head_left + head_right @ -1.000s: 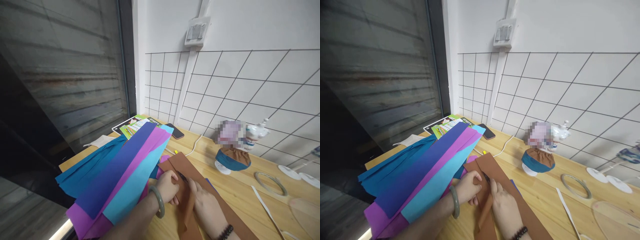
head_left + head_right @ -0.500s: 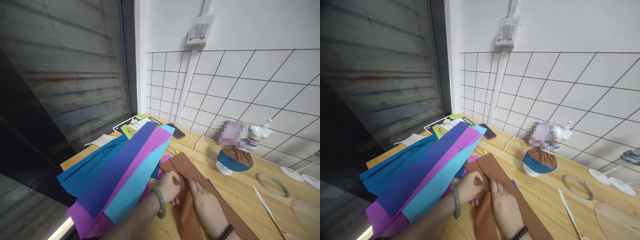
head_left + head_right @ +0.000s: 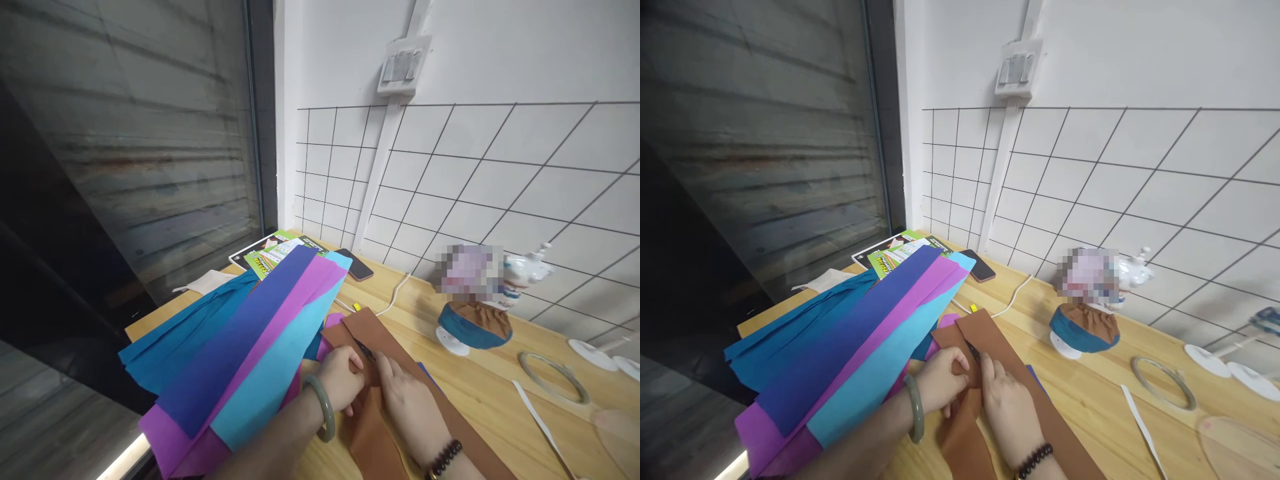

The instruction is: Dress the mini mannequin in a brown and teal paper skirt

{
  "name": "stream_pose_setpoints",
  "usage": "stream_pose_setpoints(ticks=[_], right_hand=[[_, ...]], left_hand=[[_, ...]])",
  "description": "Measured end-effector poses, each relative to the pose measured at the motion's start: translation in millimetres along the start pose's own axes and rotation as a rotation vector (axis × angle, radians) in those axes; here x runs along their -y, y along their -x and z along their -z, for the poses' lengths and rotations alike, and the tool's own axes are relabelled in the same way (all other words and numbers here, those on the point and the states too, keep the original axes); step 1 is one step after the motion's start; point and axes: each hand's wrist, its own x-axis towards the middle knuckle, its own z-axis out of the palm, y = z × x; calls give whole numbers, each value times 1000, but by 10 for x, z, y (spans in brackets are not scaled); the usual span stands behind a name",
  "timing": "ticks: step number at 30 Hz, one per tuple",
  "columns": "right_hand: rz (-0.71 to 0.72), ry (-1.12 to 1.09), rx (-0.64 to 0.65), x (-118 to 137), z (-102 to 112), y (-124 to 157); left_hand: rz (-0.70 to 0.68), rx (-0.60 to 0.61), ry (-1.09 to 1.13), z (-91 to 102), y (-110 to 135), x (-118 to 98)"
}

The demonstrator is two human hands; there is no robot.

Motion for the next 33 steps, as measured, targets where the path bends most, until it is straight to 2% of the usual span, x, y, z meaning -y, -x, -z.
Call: stream_pose_setpoints(ticks=[13, 20, 24, 33], right_hand=[[1, -1, 27, -6, -61, -34], [-12, -46, 38, 8, -26, -68], [-6, -61, 40, 20, -6, -108], [13, -10, 45, -1, -95, -199]], left_hand=[[-15, -21, -17, 3, 43, -23], [-2, 4, -3, 9, 23, 14], [-12, -22, -30, 11, 50, -23], [33, 14, 54, -23, 43, -35]])
